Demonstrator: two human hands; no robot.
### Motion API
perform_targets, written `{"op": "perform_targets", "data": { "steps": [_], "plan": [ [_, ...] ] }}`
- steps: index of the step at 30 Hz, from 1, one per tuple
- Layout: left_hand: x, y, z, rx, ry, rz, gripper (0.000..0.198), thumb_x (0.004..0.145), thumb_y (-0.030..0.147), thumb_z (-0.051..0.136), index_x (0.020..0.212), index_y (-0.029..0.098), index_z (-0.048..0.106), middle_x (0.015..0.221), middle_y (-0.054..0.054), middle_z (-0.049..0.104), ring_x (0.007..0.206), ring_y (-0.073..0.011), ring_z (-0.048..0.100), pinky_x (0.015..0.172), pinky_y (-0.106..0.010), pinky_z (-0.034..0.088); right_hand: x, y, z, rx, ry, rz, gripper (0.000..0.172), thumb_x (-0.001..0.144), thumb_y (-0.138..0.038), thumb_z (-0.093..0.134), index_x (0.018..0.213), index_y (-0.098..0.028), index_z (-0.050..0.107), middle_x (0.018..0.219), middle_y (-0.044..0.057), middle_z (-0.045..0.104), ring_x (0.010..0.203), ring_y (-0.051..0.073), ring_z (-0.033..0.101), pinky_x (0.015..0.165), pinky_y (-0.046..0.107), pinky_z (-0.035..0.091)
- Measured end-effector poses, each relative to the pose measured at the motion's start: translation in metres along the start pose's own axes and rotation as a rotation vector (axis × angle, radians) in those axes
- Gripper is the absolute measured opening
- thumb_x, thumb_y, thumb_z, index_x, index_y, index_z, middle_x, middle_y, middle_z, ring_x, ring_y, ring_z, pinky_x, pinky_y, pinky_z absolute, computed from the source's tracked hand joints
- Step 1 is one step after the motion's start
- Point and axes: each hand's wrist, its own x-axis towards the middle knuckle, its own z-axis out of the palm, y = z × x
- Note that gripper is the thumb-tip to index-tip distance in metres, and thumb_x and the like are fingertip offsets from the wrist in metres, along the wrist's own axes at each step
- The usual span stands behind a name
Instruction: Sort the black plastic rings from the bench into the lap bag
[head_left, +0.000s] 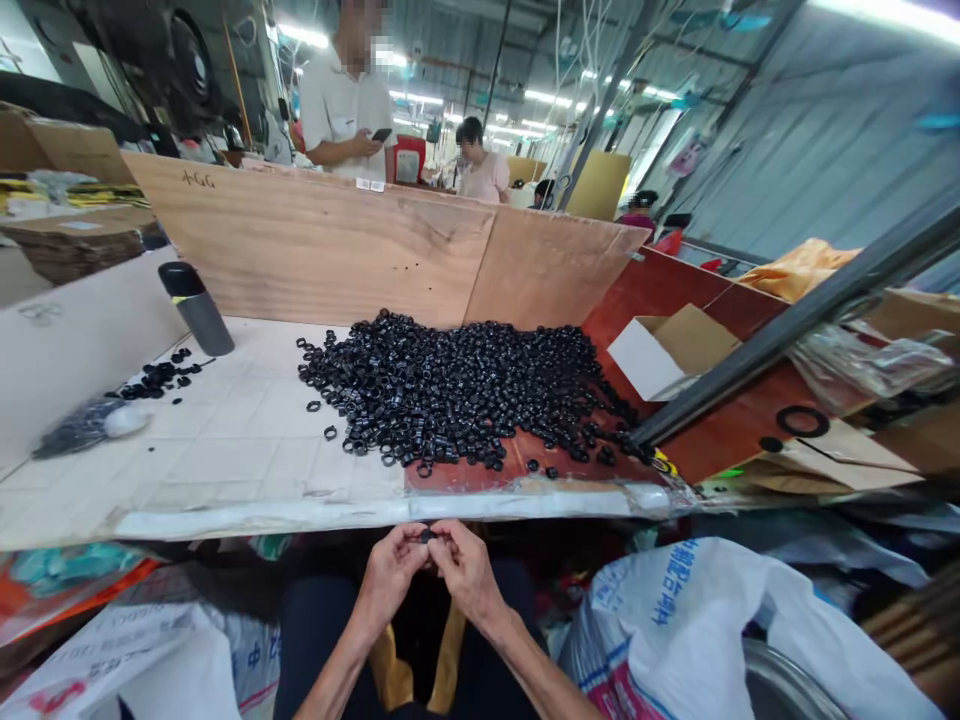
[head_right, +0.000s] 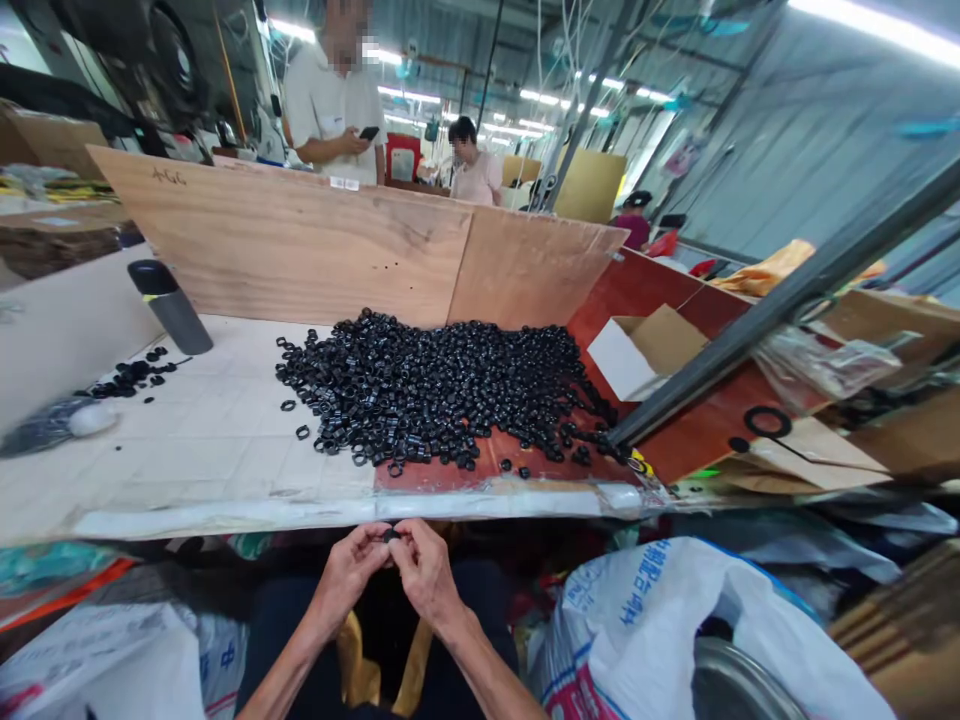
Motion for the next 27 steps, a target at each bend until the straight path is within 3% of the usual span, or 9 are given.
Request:
{"op": "perform_targets", "data": {
  "steps": [2,5,9,11,16,22,24,27],
  "plan": [
    [0.0,-0.001,0.0,0.071,0.012,0.039,0.031,0.088,0.04,0.064,0.108,0.017,0.066,0.095,-0.007,0.073,0.084,-0.021,0.07,0.079,-0.033,0.058,0.0,0.001,-0.002,0.015,-0.014,-0.003,0.03,0.092,-0.048,0.057,0.09,-0.018,0.064,0.067,0.0,0.061,0.055,0.013,0.055,0.055,0.024,0.044],
    [0.002,0.003,0.003,0.233,0.059,0.154,0.026,0.09,0.039,0.06,0.107,0.021,0.069,0.099,-0.007,0.073,0.088,-0.0207,0.07,0.084,-0.033,0.057,0.001,0.002,-0.002,0.131,-0.003,0.158,0.037,0.094,-0.052,0.051,0.083,-0.018,0.059,0.05,-0.005,0.051,0.043,0.012,0.048,0.049,0.025,0.043],
    [0.007,0.008,0.006,-0.003,0.019,0.015,0.033,0.087,0.044,0.064,0.106,0.017,0.066,0.093,-0.007,0.074,0.081,-0.0209,0.071,0.077,-0.034,0.059,0.001,-0.002,-0.005,0.07,0.025,0.02,0.029,0.09,-0.046,0.061,0.095,-0.018,0.063,0.076,0.002,0.065,0.059,0.014,0.059,0.054,0.024,0.046],
    [0.008,0.008,0.005,-0.04,0.002,-0.009,0.036,0.085,0.044,0.066,0.106,0.015,0.065,0.09,-0.007,0.074,0.078,-0.0208,0.071,0.075,-0.034,0.06,0.001,-0.004,-0.006,0.092,0.012,0.0,0.026,0.089,-0.044,0.061,0.094,-0.019,0.063,0.075,0.002,0.064,0.058,0.013,0.058,0.054,0.024,0.045],
    [0.005,0.006,0.005,0.251,0.037,0.223,0.027,0.089,0.038,0.062,0.109,0.022,0.07,0.108,-0.009,0.073,0.1,-0.0234,0.069,0.093,-0.037,0.055,0.004,-0.008,-0.008,0.358,-0.028,0.332,0.039,0.086,-0.055,0.058,0.072,-0.019,0.052,0.048,-0.007,0.045,0.038,0.009,0.038,0.043,0.025,0.041],
    [0.008,0.006,0.01,-0.064,-0.025,-0.044,0.037,0.084,0.042,0.069,0.108,0.014,0.065,0.088,-0.007,0.074,0.076,-0.021,0.072,0.076,-0.035,0.061,-0.004,-0.014,-0.015,0.014,0.031,-0.044,0.023,0.091,-0.042,0.056,0.09,-0.02,0.064,0.07,-0.001,0.061,0.053,0.011,0.053,0.051,0.023,0.04],
    [0.006,0.004,0.01,0.036,-0.016,0.014,0.032,0.088,0.04,0.065,0.11,0.015,0.065,0.092,-0.007,0.074,0.081,-0.0213,0.072,0.079,-0.036,0.061,-0.006,-0.014,-0.013,0.095,0.041,0.028,0.024,0.091,-0.042,0.057,0.085,-0.02,0.062,0.061,-0.003,0.056,0.048,0.011,0.049,0.049,0.023,0.038],
    [0.003,-0.002,0.008,0.382,0.014,0.275,0.025,0.094,0.031,0.056,0.116,0.021,0.065,0.11,-0.009,0.073,0.1,-0.0238,0.071,0.092,-0.039,0.058,-0.002,-0.012,-0.013,0.423,0.044,0.32,0.029,0.086,-0.044,0.065,0.075,-0.019,0.055,0.054,-0.006,0.047,0.043,0.008,0.039,0.045,0.022,0.036]
  ]
}}
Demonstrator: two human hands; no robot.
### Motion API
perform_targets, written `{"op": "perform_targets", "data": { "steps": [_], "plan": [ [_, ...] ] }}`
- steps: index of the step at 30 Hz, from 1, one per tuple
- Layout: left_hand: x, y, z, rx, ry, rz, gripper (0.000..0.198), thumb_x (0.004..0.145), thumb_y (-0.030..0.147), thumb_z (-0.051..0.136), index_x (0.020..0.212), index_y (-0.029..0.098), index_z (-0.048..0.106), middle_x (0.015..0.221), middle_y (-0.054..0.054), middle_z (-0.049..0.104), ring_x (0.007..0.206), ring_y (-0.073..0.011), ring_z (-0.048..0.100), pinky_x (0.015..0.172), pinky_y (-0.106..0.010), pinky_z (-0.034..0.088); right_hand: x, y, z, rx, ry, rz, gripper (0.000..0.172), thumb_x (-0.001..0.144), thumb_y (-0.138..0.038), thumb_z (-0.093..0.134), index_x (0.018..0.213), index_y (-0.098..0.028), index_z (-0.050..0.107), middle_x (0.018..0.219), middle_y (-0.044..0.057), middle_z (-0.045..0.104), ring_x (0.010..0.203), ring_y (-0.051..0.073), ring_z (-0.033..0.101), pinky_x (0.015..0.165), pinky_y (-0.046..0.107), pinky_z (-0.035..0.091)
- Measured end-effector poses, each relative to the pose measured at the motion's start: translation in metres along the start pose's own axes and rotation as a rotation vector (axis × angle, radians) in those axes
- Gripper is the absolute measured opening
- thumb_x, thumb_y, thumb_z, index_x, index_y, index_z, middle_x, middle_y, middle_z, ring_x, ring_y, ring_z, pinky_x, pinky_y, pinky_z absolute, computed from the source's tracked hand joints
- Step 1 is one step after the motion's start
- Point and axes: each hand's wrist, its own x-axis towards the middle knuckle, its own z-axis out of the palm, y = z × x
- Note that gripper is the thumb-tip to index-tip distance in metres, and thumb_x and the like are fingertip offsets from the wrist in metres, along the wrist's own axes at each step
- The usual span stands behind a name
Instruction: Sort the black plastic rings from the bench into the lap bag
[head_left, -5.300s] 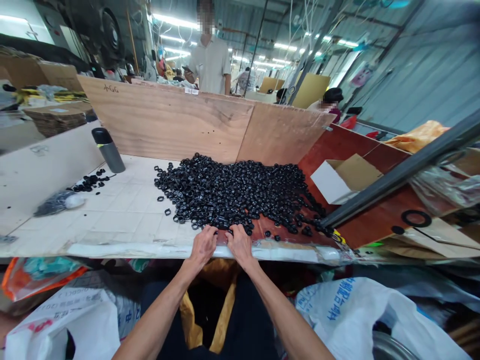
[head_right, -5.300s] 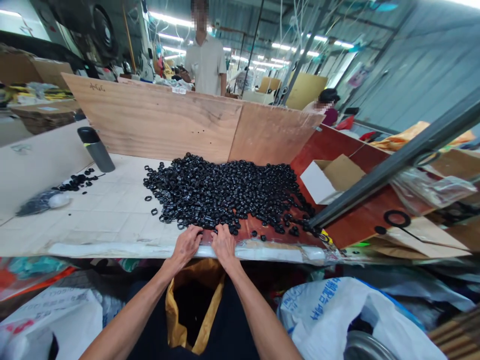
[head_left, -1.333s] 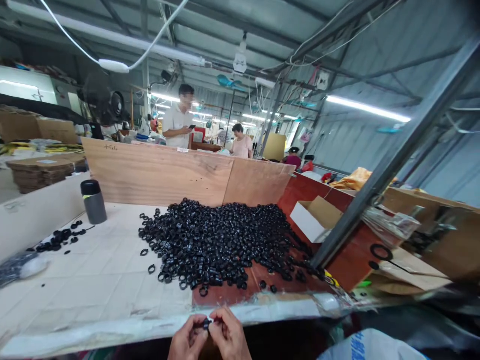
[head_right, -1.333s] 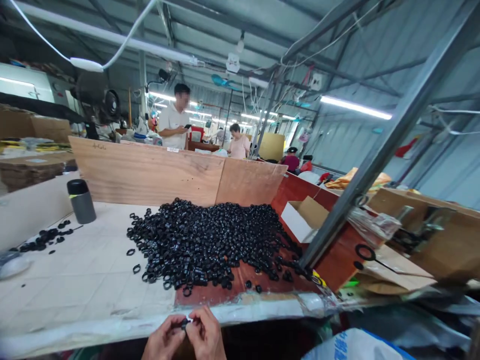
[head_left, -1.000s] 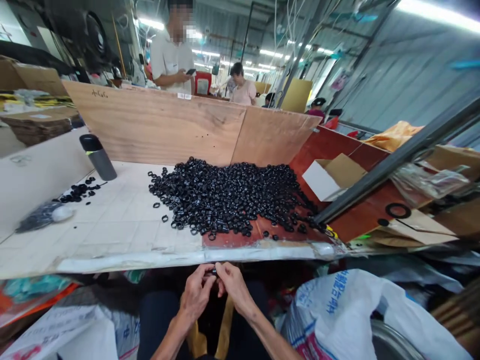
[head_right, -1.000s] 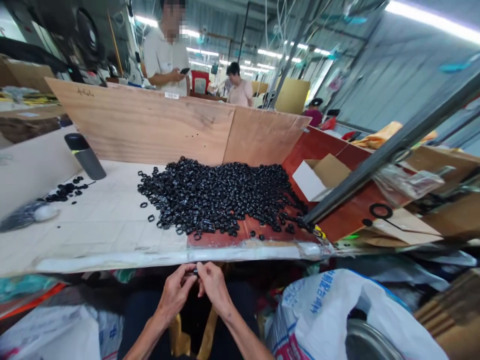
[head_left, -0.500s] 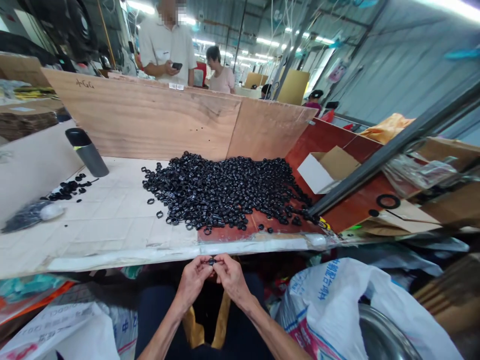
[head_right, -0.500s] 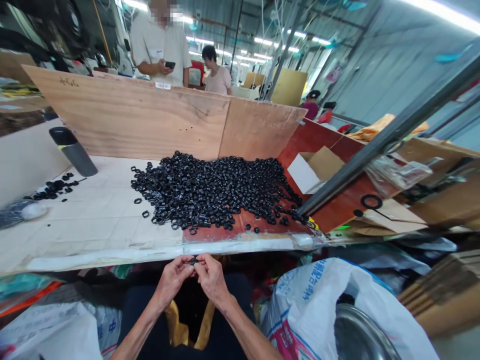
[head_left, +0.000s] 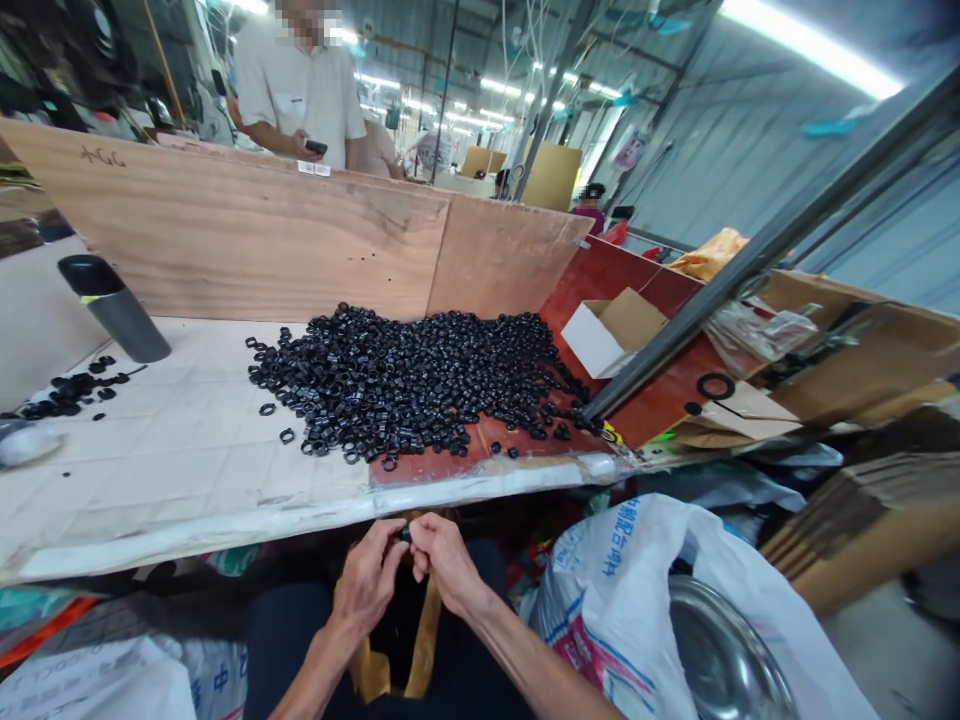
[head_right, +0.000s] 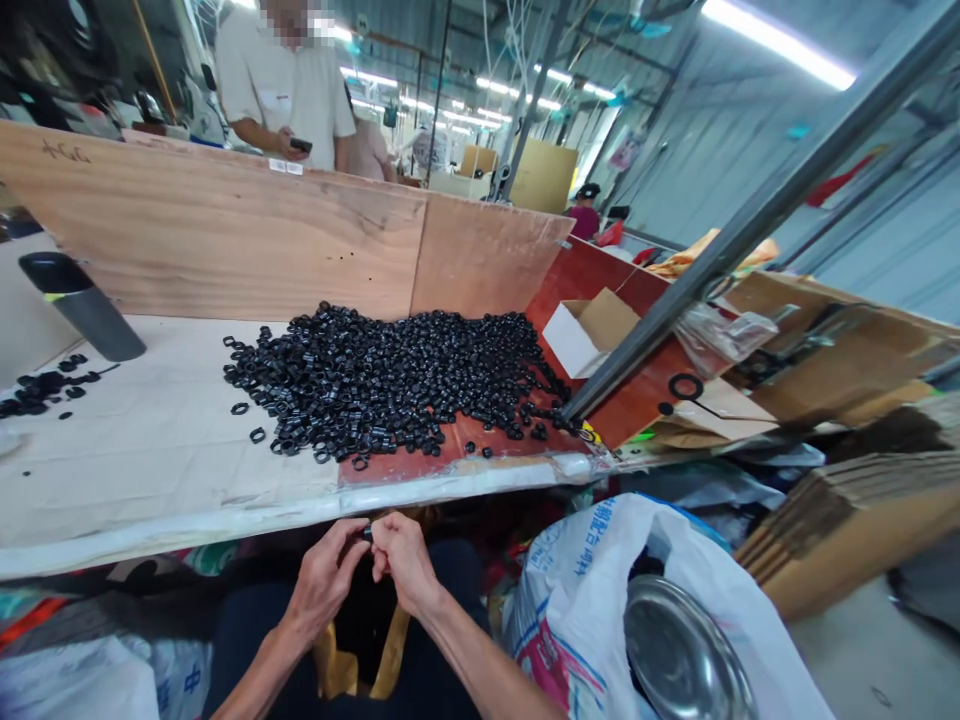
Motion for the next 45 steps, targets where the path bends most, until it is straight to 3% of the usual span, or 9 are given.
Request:
{"op": "perform_targets", "data": {
  "steps": [5,8,10,14,17,20,27,34,45],
  "plan": [
    [-0.002,-0.017,-0.003,0.291,-0.116,0.404,0.04,0.096,0.014,0.044,0.132,0.024,0.058,0.125,-0.011,0.069,0.118,-0.0236,0.066,0.1,-0.037,0.056,0.01,-0.002,-0.011,0.296,-0.1,0.491,0.021,0.083,-0.022,0.066,0.07,-0.017,0.05,0.052,-0.009,0.041,0.041,0.003,0.028,0.045,0.016,0.029],
    [-0.003,-0.022,-0.003,0.339,-0.199,0.46,0.043,0.096,0.013,0.041,0.135,0.025,0.057,0.126,-0.011,0.069,0.117,-0.0241,0.066,0.099,-0.037,0.057,0.009,-0.004,-0.017,0.148,-0.145,0.55,0.018,0.085,-0.02,0.06,0.069,-0.017,0.052,0.051,-0.008,0.04,0.04,0.004,0.028,0.046,0.017,0.029],
    [-0.006,-0.018,-0.003,0.355,-0.251,0.385,0.037,0.096,0.019,0.047,0.13,0.026,0.06,0.119,-0.01,0.071,0.111,-0.0245,0.069,0.094,-0.035,0.059,0.01,-0.01,-0.03,-0.154,-0.036,0.307,0.024,0.089,-0.031,0.057,0.069,-0.018,0.055,0.052,-0.004,0.045,0.043,0.009,0.037,0.048,0.022,0.036],
    [-0.003,0.008,-0.005,0.415,-0.314,0.282,0.022,0.09,0.035,0.063,0.11,0.026,0.066,0.102,-0.008,0.072,0.095,-0.0251,0.071,0.082,-0.033,0.059,0.034,-0.039,-0.096,-0.816,0.549,-0.558,0.028,0.089,-0.034,0.054,0.108,-0.018,0.066,0.101,0.012,0.064,0.092,0.026,0.058,0.083,0.039,0.048],
    [0.021,0.027,-0.012,0.462,-0.146,0.203,0.016,0.096,0.036,0.054,0.094,0.023,0.064,0.087,-0.004,0.066,0.08,-0.0202,0.067,0.076,-0.031,0.055,0.071,-0.051,-0.158,-1.143,0.723,-0.595,0.051,0.079,-0.026,0.063,0.129,-0.014,0.059,0.118,0.02,0.057,0.107,0.035,0.053,0.092,0.049,0.043],
    [0.058,0.028,-0.018,0.582,0.138,0.122,0.012,0.097,0.029,0.05,0.097,0.022,0.058,0.09,-0.005,0.062,0.083,-0.0222,0.065,0.078,-0.034,0.052,0.108,-0.044,-0.185,-1.233,0.571,-0.564,0.049,0.08,-0.019,0.059,0.128,-0.012,0.06,0.104,0.016,0.058,0.096,0.03,0.056,0.087,0.044,0.047],
    [0.109,0.002,-0.006,0.817,0.122,-0.044,0.016,0.091,0.021,0.056,0.106,0.016,0.057,0.103,-0.01,0.062,0.09,-0.0249,0.064,0.076,-0.033,0.05,0.127,-0.017,-0.112,-1.12,0.305,-0.722,0.047,0.079,-0.002,0.041,0.122,-0.009,0.06,0.099,0.013,0.055,0.091,0.024,0.057,0.084,0.037,0.051],
    [0.103,-0.007,0.003,0.702,0.166,0.04,0.017,0.09,0.025,0.057,0.105,0.019,0.059,0.101,-0.009,0.064,0.093,-0.0256,0.064,0.078,-0.034,0.049,0.104,-0.025,-0.092,-0.853,0.417,-0.716,0.035,0.071,-0.011,0.052,0.104,-0.016,0.058,0.089,0.004,0.052,0.069,0.016,0.053,0.073,0.033,0.05],
    [0.101,-0.018,-0.005,0.406,0.155,0.17,0.016,0.087,0.019,0.062,0.103,0.02,0.059,0.095,-0.003,0.063,0.078,-0.0161,0.066,0.076,-0.028,0.054,0.081,-0.028,-0.037,-0.973,0.07,-0.698,0.019,0.086,-0.025,0.062,0.104,-0.018,0.065,0.097,0.007,0.059,0.086,0.021,0.059,0.08,0.033,0.051]
  ]
}}
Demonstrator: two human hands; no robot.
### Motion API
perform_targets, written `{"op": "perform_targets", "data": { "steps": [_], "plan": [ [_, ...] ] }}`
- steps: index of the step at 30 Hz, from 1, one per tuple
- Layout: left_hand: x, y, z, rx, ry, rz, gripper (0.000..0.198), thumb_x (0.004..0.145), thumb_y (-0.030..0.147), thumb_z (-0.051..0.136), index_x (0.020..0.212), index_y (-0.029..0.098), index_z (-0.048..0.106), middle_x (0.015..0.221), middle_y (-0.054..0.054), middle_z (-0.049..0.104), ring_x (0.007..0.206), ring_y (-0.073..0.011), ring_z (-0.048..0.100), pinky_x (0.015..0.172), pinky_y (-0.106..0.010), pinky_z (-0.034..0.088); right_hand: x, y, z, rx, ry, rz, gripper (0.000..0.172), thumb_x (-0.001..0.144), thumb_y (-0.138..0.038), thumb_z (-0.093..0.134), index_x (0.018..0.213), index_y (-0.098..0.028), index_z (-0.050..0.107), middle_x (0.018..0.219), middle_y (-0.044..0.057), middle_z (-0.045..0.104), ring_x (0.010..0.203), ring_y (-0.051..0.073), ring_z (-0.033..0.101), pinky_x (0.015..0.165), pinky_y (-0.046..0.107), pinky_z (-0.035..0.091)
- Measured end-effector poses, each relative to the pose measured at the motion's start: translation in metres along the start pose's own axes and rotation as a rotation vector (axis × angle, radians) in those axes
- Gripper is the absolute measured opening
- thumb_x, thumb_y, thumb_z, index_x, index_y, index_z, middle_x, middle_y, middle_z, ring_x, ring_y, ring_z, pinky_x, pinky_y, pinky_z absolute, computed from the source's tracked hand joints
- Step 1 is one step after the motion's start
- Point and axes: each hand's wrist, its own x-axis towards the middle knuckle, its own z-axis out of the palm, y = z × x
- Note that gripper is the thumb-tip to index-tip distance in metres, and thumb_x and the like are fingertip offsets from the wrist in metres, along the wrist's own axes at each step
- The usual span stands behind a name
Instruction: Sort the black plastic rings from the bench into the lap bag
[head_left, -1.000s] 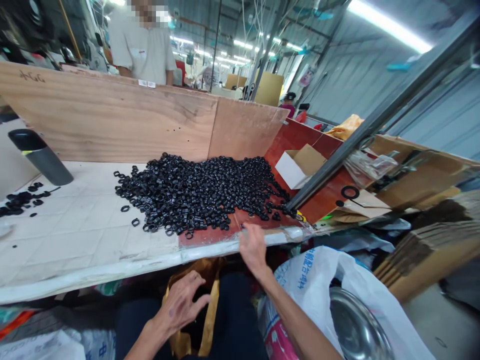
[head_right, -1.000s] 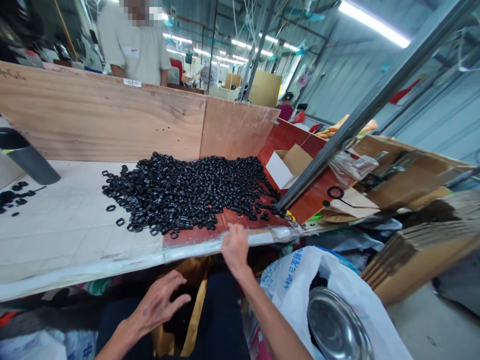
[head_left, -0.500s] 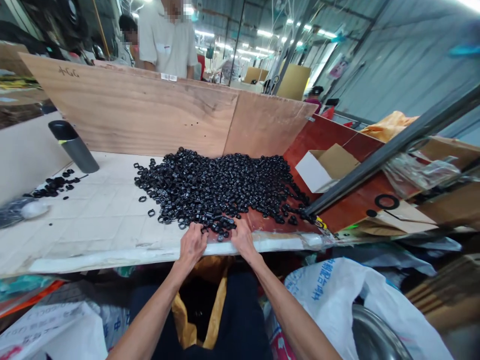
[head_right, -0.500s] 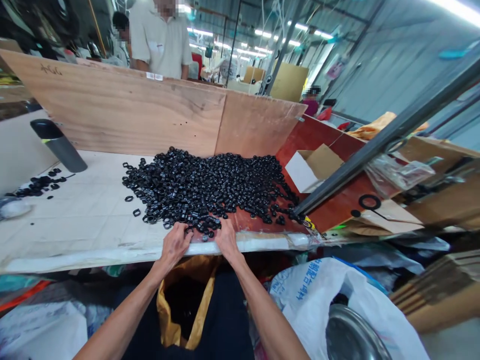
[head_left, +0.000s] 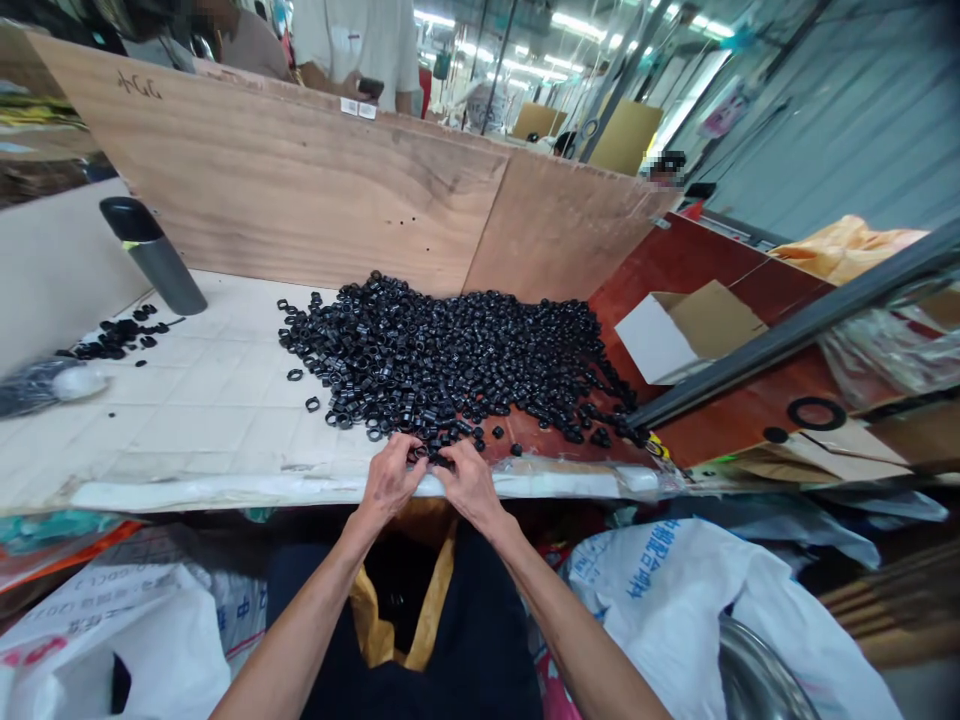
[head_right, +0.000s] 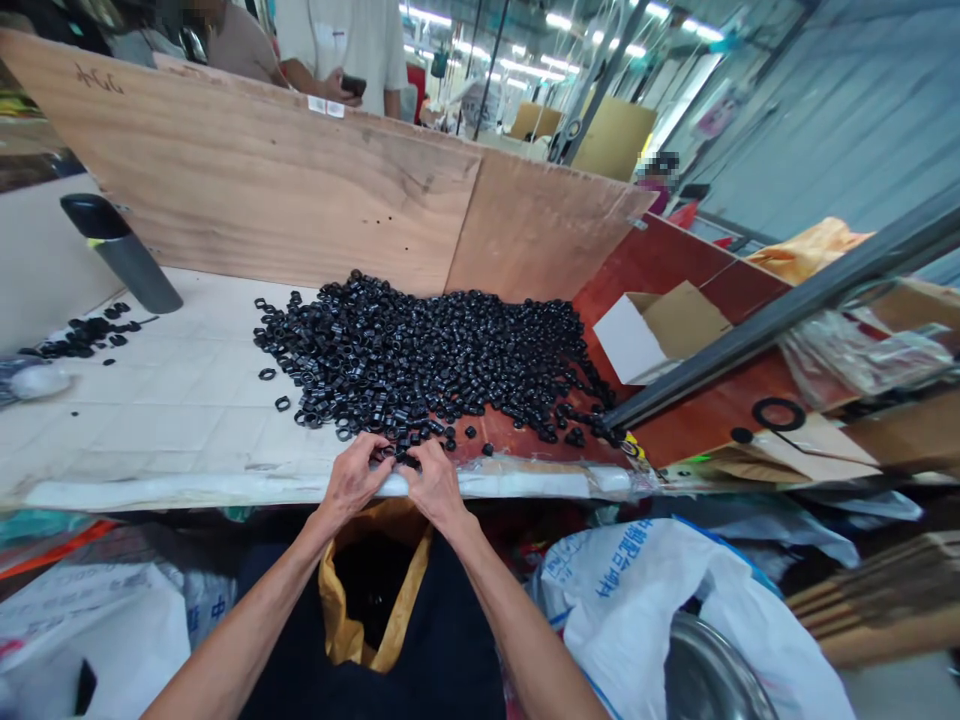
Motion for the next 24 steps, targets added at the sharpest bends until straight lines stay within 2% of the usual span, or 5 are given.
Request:
{"op": "perform_targets", "data": {
  "steps": [5,9,12,18,24],
  "plan": [
    [0.0,-0.005,0.001,-0.109,0.014,0.039,0.026,0.087,0.018,0.064,0.113,0.02,0.06,0.1,-0.003,0.061,0.078,-0.0145,0.064,0.075,-0.029,0.056,0.009,0.005,0.003,0.052,-0.011,0.054,0.008,0.085,-0.022,0.06,0.09,-0.019,0.065,0.09,0.006,0.063,0.078,0.02,0.06,0.078,0.034,0.051],
    [0.002,-0.006,0.0,-0.244,0.042,0.026,0.021,0.087,0.017,0.065,0.108,0.02,0.065,0.101,-0.004,0.059,0.074,-0.0122,0.062,0.068,-0.026,0.056,0.01,0.01,0.005,0.485,-0.004,0.291,0.019,0.08,-0.031,0.068,0.095,-0.021,0.063,0.082,0.002,0.068,0.073,0.019,0.065,0.071,0.031,0.054],
    [0.003,-0.005,-0.001,-0.289,0.052,0.048,0.022,0.087,0.017,0.064,0.109,0.021,0.067,0.102,-0.004,0.058,0.071,-0.0106,0.061,0.066,-0.026,0.055,0.011,0.007,0.007,0.78,0.029,0.396,0.031,0.078,-0.037,0.072,0.102,-0.021,0.063,0.09,0.004,0.073,0.083,0.021,0.07,0.078,0.033,0.057],
    [0.003,0.001,-0.007,-0.394,-0.003,-0.027,0.021,0.086,0.022,0.069,0.107,0.021,0.069,0.101,-0.004,0.063,0.076,-0.0127,0.063,0.069,-0.026,0.057,0.015,-0.005,0.008,0.741,0.068,0.429,0.033,0.072,-0.036,0.079,0.099,-0.019,0.07,0.083,0.002,0.073,0.074,0.018,0.069,0.074,0.032,0.058],
    [0.001,0.002,-0.007,-0.619,0.017,-0.177,0.023,0.086,0.031,0.07,0.107,0.021,0.069,0.104,-0.004,0.065,0.086,-0.0162,0.068,0.079,-0.031,0.061,0.013,-0.005,0.007,0.933,0.005,0.431,0.032,0.072,-0.035,0.08,0.099,-0.021,0.07,0.088,0.003,0.076,0.08,0.02,0.073,0.081,0.034,0.059]
  ]
}}
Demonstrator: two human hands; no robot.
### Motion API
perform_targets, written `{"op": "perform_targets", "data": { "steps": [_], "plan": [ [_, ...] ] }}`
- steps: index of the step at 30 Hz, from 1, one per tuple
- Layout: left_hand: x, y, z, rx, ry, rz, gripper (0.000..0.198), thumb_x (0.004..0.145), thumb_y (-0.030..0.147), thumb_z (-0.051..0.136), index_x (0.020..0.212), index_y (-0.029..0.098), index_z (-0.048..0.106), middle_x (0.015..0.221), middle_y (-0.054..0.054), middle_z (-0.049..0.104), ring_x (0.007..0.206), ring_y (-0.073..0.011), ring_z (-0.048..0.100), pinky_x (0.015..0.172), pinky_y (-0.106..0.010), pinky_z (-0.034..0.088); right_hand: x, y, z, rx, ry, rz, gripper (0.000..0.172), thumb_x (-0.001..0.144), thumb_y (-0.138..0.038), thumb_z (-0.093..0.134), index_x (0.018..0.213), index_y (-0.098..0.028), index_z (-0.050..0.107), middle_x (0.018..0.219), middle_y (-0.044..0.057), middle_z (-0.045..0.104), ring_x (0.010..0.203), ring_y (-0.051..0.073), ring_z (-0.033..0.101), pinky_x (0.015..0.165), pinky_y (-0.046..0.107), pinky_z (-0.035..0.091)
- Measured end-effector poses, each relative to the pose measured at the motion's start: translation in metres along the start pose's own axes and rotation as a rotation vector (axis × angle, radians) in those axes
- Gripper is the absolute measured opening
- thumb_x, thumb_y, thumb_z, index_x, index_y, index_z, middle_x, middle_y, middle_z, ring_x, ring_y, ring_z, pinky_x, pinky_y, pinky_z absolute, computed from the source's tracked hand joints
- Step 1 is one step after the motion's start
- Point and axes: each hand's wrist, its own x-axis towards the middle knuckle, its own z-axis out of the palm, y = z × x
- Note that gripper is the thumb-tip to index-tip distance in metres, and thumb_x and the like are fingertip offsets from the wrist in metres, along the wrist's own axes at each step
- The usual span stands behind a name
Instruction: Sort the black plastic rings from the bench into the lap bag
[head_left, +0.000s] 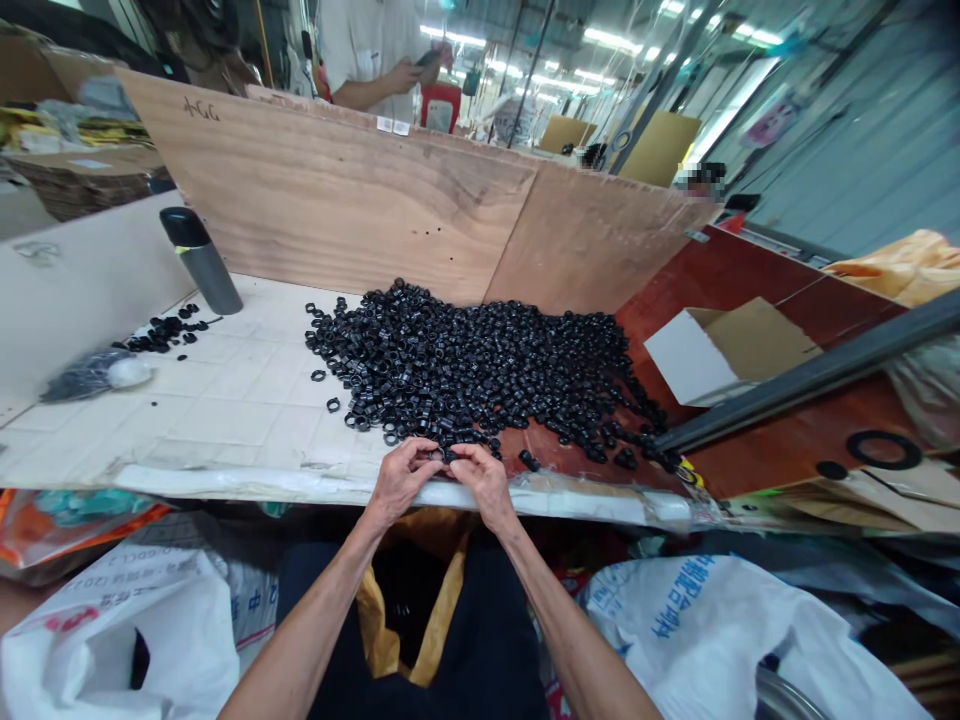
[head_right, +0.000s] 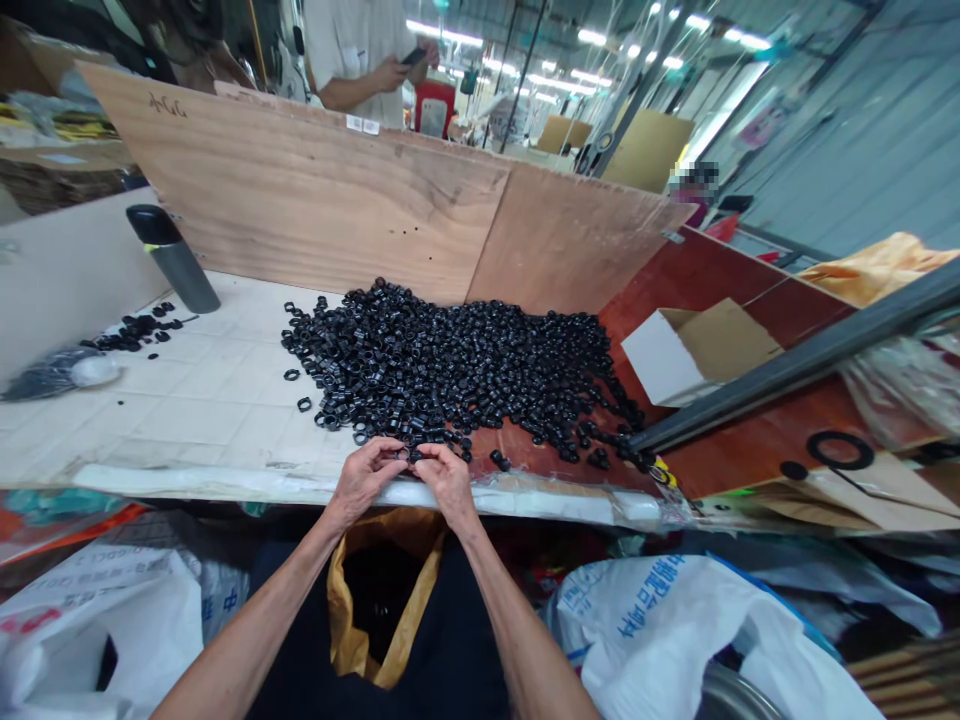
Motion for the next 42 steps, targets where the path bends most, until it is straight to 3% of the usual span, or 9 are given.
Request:
{"op": "perform_targets", "data": {
  "steps": [7,12,18,22,26,32,35,38,42],
  "plan": [
    [0.001,0.003,-0.002,0.122,0.026,0.0,0.029,0.083,0.032,0.074,0.11,0.022,0.072,0.087,-0.002,0.066,0.076,-0.015,0.064,0.074,-0.029,0.058,-0.001,0.003,0.004,0.052,0.049,-0.033,0.031,0.075,-0.036,0.079,0.101,-0.019,0.072,0.087,0.004,0.075,0.076,0.019,0.073,0.081,0.036,0.06],
    [0.001,-0.001,0.001,0.046,0.026,0.023,0.023,0.085,0.033,0.071,0.104,0.02,0.072,0.102,-0.005,0.065,0.08,-0.0141,0.066,0.073,-0.028,0.06,-0.001,0.007,0.004,0.006,0.102,-0.109,0.033,0.076,-0.037,0.079,0.103,-0.02,0.071,0.094,0.004,0.073,0.082,0.02,0.072,0.083,0.037,0.059],
    [0.0,-0.003,0.002,-0.006,0.044,-0.073,0.041,0.077,0.038,0.08,0.111,0.019,0.064,0.097,-0.004,0.07,0.08,-0.0152,0.068,0.078,-0.032,0.061,0.0,0.004,0.006,-0.243,-0.006,-0.279,0.022,0.085,-0.034,0.069,0.103,-0.022,0.072,0.104,0.007,0.069,0.095,0.022,0.068,0.085,0.034,0.058],
    [-0.001,-0.002,0.002,-0.106,0.012,-0.124,0.037,0.077,0.04,0.08,0.102,0.018,0.063,0.096,-0.003,0.071,0.082,-0.0164,0.07,0.08,-0.033,0.062,-0.001,0.0,0.005,-0.322,-0.016,-0.292,0.02,0.087,-0.034,0.065,0.102,-0.022,0.072,0.102,0.007,0.069,0.092,0.021,0.067,0.083,0.034,0.057],
    [-0.001,0.001,0.0,-0.073,-0.004,-0.052,0.029,0.081,0.04,0.076,0.099,0.019,0.068,0.098,-0.004,0.069,0.088,-0.0179,0.07,0.082,-0.033,0.061,-0.002,-0.002,0.006,-0.341,-0.017,-0.293,0.021,0.087,-0.035,0.065,0.102,-0.022,0.072,0.101,0.007,0.07,0.092,0.022,0.067,0.082,0.035,0.057],
    [-0.001,0.006,-0.003,0.073,-0.005,0.09,0.019,0.085,0.034,0.073,0.098,0.02,0.073,0.101,-0.006,0.071,0.097,-0.0198,0.067,0.09,-0.035,0.056,0.0,-0.004,0.009,-0.588,-0.009,-0.323,0.026,0.093,-0.039,0.057,0.081,-0.021,0.071,0.076,0.003,0.066,0.067,0.016,0.059,0.067,0.028,0.049],
    [-0.002,0.007,-0.004,0.086,-0.04,0.122,0.017,0.086,0.033,0.072,0.097,0.02,0.073,0.1,-0.006,0.071,0.098,-0.02,0.067,0.092,-0.035,0.054,0.002,-0.005,0.014,-0.681,0.074,-0.345,0.034,0.093,-0.042,0.058,0.068,-0.021,0.066,0.062,0.001,0.06,0.062,0.015,0.055,0.065,0.027,0.046],
    [-0.001,0.008,-0.004,0.105,-0.042,0.117,0.017,0.088,0.034,0.069,0.099,0.021,0.073,0.101,-0.006,0.072,0.099,-0.0203,0.067,0.092,-0.035,0.054,0.001,-0.005,0.019,-0.517,0.159,-0.223,0.029,0.087,-0.049,0.065,0.085,-0.02,0.068,0.063,-0.001,0.061,0.055,0.014,0.056,0.058,0.026,0.048],
    [0.0,0.007,-0.004,0.112,0.017,0.082,0.02,0.088,0.035,0.069,0.102,0.021,0.073,0.103,-0.007,0.072,0.095,-0.02,0.068,0.086,-0.033,0.056,-0.004,-0.003,0.017,-0.297,-0.014,-0.148,0.034,0.088,-0.049,0.063,0.107,-0.021,0.067,0.081,0.002,0.071,0.065,0.017,0.067,0.063,0.028,0.055]
  ]
}}
